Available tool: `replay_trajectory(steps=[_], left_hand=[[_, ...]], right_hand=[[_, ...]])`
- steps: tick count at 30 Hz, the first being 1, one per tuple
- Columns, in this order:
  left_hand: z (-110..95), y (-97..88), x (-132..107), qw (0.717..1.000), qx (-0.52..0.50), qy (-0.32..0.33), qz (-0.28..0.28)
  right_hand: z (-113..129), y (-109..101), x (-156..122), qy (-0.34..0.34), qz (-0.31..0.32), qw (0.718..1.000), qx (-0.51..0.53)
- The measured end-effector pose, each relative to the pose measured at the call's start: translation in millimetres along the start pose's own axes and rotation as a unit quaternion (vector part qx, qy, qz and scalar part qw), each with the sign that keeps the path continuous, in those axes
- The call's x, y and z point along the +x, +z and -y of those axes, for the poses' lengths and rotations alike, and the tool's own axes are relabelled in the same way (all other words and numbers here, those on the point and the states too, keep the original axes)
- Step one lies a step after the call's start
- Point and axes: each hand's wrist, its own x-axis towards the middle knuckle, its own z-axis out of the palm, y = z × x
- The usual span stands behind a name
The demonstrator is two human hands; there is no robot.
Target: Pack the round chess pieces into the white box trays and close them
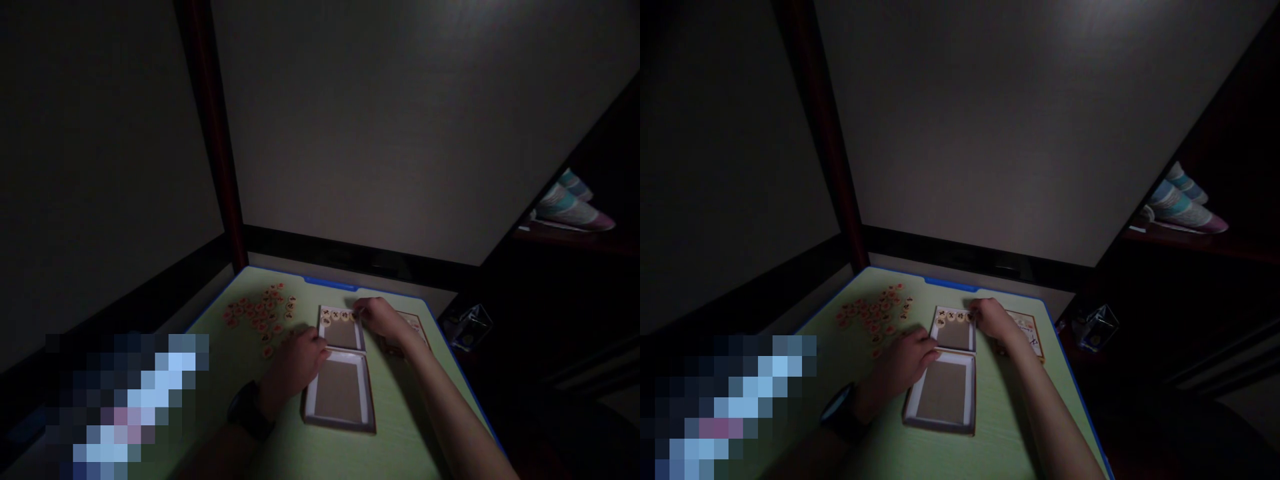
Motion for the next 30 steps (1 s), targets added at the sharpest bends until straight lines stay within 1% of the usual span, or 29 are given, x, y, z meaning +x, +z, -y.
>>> replay_trajectory(steps=[4,11,19,27,30], left_hand=[[-1,2.2,2,1.000,-0.017,-0.019,0.008],[3,10.2,4,0.999,-0.032,-0.007,-0.016],[2,8.7,3,0.999,-0.029,-0.023,-0.001],[1,2.5,0,0.999,0.002,-0.034,-0.011],[1,1.4,0,1.000,0.008,-0.022,-0.008]], right_hand=[[1,-2,0,0.000,0.006,1.000,-0.001],[3,-5,-1,-0.001,0.008,1.000,0.002],[4,-5,-1,-0.003,0.011,1.000,0.004],[2,-4,-1,-0.006,0.011,1.000,0.007],[2,-4,-1,-0.007,0.010,1.000,0.008]])
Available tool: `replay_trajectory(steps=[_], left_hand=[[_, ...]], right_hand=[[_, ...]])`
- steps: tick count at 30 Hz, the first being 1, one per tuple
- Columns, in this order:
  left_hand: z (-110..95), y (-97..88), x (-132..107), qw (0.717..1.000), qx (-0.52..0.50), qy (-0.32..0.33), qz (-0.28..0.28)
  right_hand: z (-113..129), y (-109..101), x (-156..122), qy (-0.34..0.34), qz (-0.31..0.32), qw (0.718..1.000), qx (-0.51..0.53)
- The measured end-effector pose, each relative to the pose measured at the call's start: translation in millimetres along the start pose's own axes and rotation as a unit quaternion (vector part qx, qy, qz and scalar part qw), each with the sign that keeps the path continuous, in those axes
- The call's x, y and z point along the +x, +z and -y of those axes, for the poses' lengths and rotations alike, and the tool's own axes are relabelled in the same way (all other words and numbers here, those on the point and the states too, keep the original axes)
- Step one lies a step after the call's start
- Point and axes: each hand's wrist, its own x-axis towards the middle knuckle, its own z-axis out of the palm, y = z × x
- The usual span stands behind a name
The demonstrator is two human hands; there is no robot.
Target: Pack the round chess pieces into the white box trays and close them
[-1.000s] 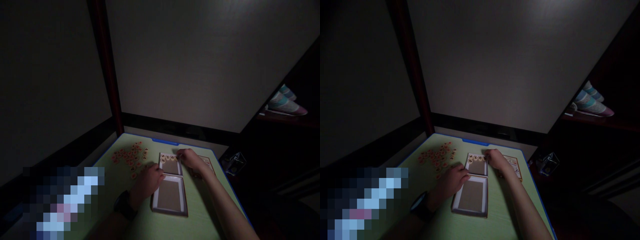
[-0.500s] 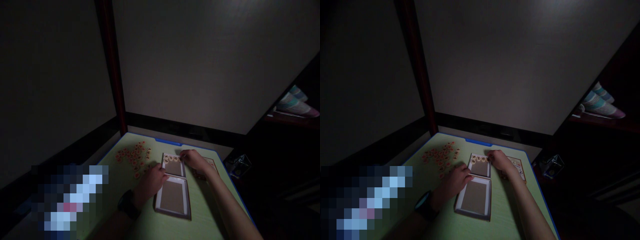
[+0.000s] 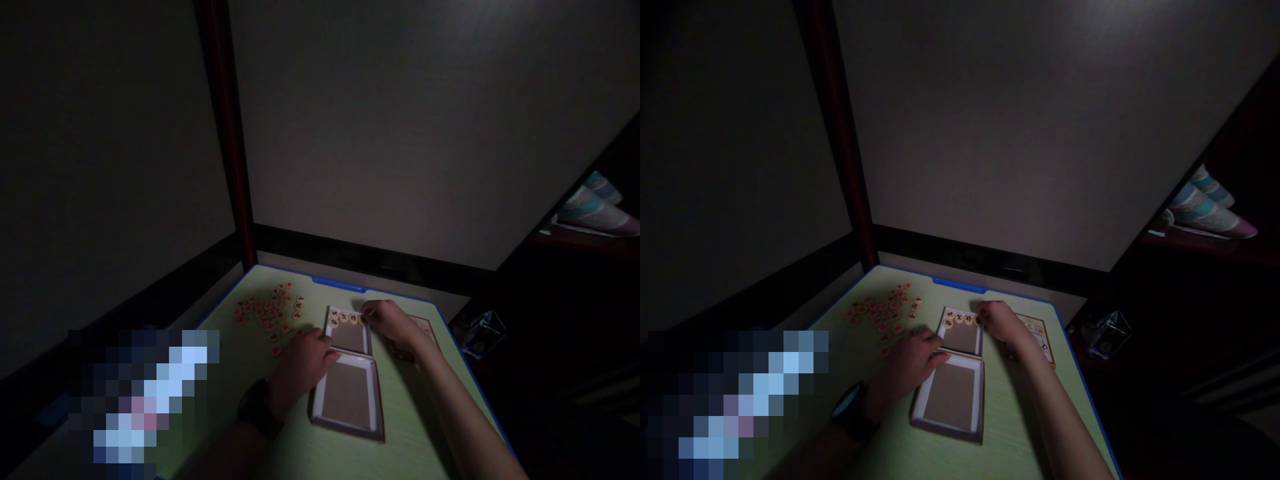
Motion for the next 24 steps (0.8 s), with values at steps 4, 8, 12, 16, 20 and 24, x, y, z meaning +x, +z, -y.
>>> replay_trajectory(steps=[4,8,12,16,20,24], left_hand=[[-0.3,4.0,1.3,1.000,-0.002,0.000,0.007],[-0.9,7.4,1.9,1.000,-0.003,-0.016,0.005],[-1.2,8.1,2.1,1.000,-0.005,-0.022,0.001],[-1.9,7.7,2.2,1.000,-0.010,-0.021,0.005],[-0.5,7.5,2.4,1.000,-0.019,-0.020,-0.006],[3.7,8.6,2.1,0.999,-0.028,-0.019,-0.021]], right_hand=[[-1.7,1.9,1.1,0.004,0.001,1.000,0.005],[-1.7,2.2,1.0,0.001,-0.004,1.000,0.017],[2.3,-1.3,-0.2,0.007,0.009,1.000,0.018],[5.6,-3.4,-1.0,0.015,0.019,1.000,0.015],[5.7,-3.0,-1.1,0.024,0.021,0.999,0.024],[5.2,-4.1,-0.8,0.027,0.020,0.999,0.031]])
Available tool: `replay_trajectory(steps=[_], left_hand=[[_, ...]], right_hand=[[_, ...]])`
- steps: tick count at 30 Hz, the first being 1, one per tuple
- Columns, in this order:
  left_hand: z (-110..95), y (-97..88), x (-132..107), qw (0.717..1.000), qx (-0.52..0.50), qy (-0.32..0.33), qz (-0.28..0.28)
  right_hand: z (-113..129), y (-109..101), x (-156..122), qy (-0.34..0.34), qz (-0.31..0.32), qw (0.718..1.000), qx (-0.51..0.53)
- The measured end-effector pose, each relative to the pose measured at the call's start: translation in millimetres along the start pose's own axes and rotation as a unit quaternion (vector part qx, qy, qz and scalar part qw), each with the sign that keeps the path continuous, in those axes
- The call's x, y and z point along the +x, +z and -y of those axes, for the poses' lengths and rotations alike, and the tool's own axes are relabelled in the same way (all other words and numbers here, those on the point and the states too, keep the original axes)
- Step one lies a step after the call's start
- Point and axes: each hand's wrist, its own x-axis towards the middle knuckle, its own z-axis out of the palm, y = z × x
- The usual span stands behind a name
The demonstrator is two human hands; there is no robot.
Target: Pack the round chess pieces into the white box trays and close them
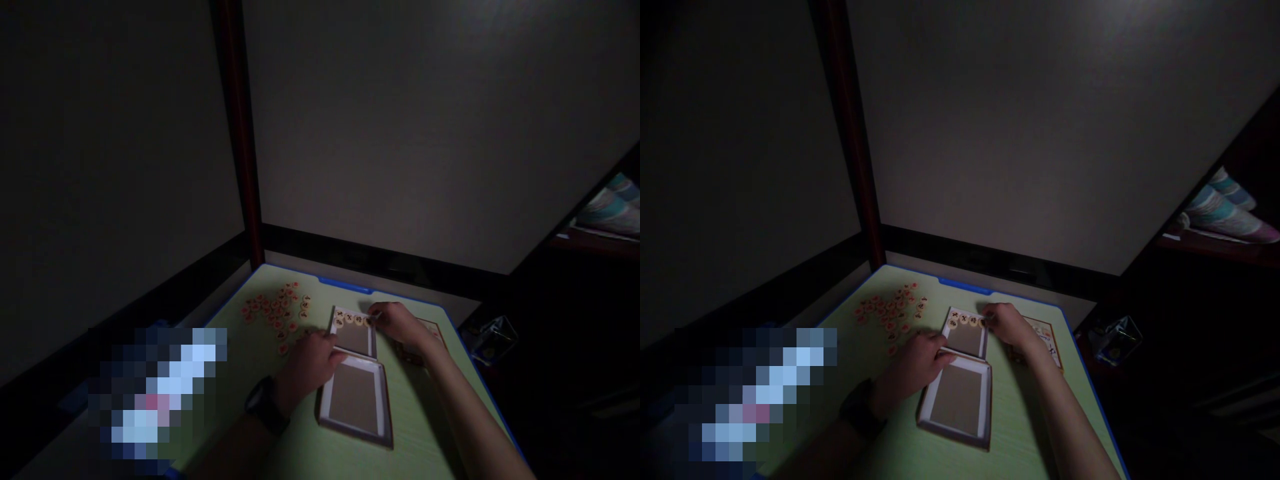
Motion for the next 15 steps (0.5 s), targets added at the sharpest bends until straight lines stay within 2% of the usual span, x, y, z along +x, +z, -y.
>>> replay_trajectory(steps=[15], left_hand=[[-3.1,-0.1,-3.1,1.000,-0.026,0.004,0.008]], right_hand=[[-2.2,1.8,0.9,-0.010,0.018,1.000,-0.017]])
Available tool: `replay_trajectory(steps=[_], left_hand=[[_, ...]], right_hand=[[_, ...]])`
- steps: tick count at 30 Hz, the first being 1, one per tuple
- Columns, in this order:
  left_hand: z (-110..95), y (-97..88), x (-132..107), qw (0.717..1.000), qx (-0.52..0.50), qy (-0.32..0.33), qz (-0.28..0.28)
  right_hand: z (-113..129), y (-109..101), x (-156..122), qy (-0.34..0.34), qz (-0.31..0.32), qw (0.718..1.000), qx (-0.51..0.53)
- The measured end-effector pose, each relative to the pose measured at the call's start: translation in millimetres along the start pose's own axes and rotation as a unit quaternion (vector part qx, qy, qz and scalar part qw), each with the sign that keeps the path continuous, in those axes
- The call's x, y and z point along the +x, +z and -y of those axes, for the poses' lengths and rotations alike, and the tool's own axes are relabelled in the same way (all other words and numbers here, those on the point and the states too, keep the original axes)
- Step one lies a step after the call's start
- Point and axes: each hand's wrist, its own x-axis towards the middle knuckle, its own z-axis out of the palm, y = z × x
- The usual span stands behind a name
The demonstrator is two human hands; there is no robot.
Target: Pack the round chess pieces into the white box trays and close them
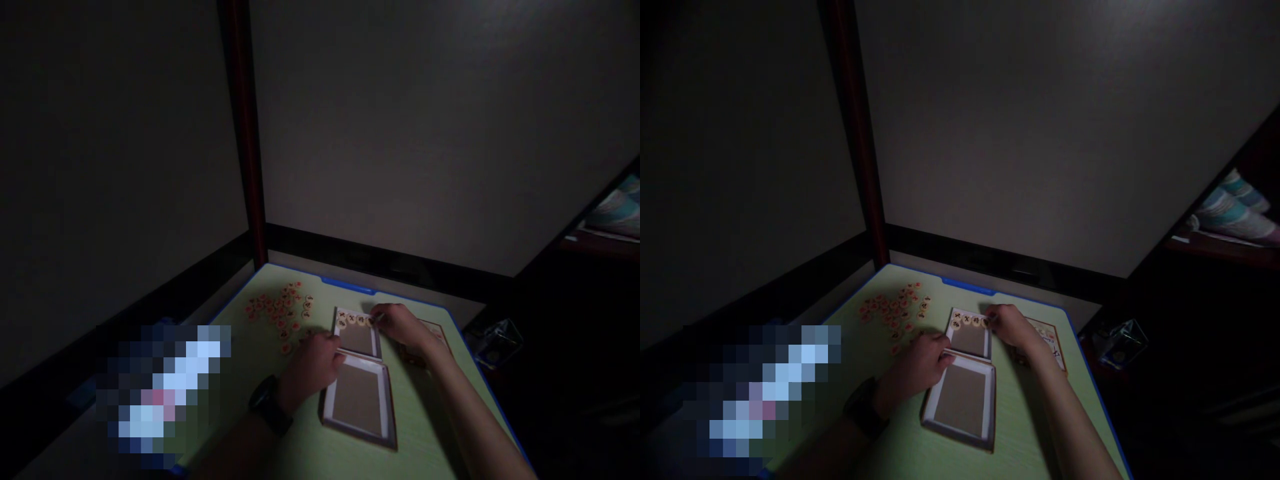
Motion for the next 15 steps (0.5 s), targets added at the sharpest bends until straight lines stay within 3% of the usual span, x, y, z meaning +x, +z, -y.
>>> replay_trajectory(steps=[5,7,11,15], left_hand=[[2,-15.8,-2,0.998,0.046,-0.008,-0.053],[10,-31.1,0,0.991,0.060,-0.059,-0.101],[34,-62.6,-1,0.956,0.064,-0.221,-0.183],[47,-69.0,-17,0.955,0.088,-0.253,-0.125]], right_hand=[[0,-1,-2,-0.006,-0.025,1.000,-0.006],[-1,-3,-2,-0.008,-0.037,0.999,-0.010],[0,-5,1,-0.018,-0.069,0.997,-0.019],[13,0,2,-0.034,-0.107,0.994,-0.010]])
